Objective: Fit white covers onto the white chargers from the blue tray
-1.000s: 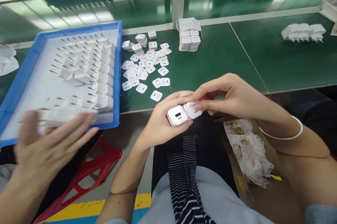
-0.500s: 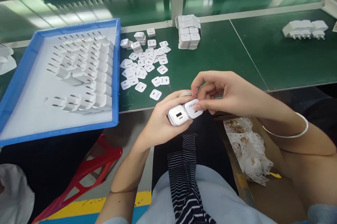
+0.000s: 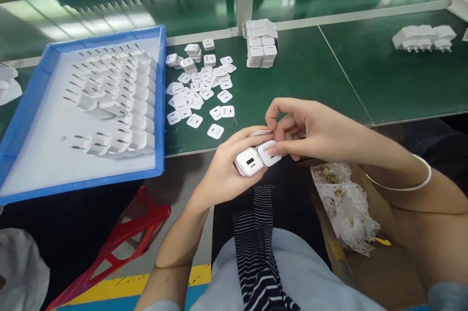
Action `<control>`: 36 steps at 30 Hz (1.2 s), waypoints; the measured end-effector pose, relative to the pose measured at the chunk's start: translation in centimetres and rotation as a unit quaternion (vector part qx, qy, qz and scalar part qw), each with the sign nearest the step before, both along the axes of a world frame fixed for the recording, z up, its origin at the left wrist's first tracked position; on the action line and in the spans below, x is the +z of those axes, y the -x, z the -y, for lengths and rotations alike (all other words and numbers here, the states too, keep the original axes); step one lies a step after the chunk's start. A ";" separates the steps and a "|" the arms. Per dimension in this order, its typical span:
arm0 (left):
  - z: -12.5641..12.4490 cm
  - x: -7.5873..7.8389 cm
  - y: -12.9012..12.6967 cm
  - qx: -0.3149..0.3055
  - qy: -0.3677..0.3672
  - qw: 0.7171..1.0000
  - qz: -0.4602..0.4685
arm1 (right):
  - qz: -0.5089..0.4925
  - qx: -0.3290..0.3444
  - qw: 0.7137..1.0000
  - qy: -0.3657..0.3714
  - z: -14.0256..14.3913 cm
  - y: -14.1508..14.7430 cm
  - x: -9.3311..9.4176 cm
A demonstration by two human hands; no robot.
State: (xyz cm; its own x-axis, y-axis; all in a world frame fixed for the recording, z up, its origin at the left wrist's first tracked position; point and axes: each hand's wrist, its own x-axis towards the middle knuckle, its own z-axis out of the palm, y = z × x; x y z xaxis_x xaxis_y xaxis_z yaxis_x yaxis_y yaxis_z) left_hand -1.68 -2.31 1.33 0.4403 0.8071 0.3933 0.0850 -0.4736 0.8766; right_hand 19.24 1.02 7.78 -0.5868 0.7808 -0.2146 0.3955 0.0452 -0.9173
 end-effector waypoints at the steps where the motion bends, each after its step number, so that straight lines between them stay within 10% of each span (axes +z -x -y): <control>1: 0.0 0.0 0.0 0.000 -0.004 1.000 -0.001 | 0.003 0.001 1.000 0.003 0.0 0.0 0.0; 36: 0.0 -0.7 0.2 0.035 -0.055 0.995 0.075 | -0.257 -0.095 0.953 0.130 2.0 0.5 -3.5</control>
